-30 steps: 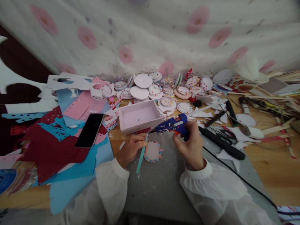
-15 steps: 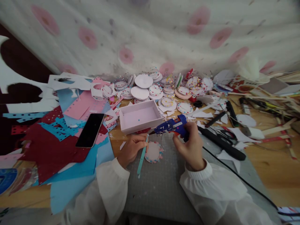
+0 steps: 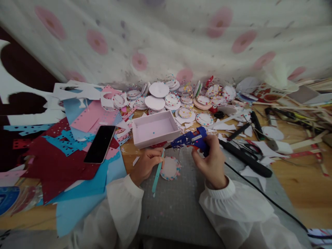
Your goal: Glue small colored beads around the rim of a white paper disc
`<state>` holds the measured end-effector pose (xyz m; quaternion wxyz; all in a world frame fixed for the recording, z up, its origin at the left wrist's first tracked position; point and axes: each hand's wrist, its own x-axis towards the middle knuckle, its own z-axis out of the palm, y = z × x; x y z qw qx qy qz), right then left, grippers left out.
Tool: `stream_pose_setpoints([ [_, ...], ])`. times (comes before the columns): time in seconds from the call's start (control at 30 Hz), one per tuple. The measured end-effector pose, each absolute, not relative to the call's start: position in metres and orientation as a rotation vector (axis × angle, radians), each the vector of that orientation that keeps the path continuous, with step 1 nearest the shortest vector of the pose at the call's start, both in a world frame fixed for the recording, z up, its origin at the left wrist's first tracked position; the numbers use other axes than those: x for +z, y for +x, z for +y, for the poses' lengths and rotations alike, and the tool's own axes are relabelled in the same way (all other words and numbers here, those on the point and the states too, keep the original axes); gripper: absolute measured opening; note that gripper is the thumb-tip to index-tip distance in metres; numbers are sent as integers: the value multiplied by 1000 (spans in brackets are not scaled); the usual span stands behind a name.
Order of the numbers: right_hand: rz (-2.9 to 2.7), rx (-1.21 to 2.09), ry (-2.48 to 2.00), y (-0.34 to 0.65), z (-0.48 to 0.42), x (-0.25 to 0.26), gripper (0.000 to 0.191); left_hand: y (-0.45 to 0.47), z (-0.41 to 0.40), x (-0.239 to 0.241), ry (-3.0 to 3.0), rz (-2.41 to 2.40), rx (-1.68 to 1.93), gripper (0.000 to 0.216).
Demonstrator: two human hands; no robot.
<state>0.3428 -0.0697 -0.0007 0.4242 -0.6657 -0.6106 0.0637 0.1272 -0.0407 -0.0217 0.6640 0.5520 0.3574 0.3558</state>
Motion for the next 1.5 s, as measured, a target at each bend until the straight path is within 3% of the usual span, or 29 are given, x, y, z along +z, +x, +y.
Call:
stream_pose_setpoints([
  [0.8,-1575,92,-1698,343,-70,-6,30,126,-41,-21,1291,792,808,27],
  [1.3,-1676,-3,-2385,365,-56,-12,42,129,-41,-16,1223,782,866,32],
  [1.4,-1592,-122,-2226,364,-55,-12,45,130,-41,-15,1196,795,888,32],
  [1.5,-1650,-100,-1663,357,-59,-2,28,131,-41,-15,1164,810,910,32],
])
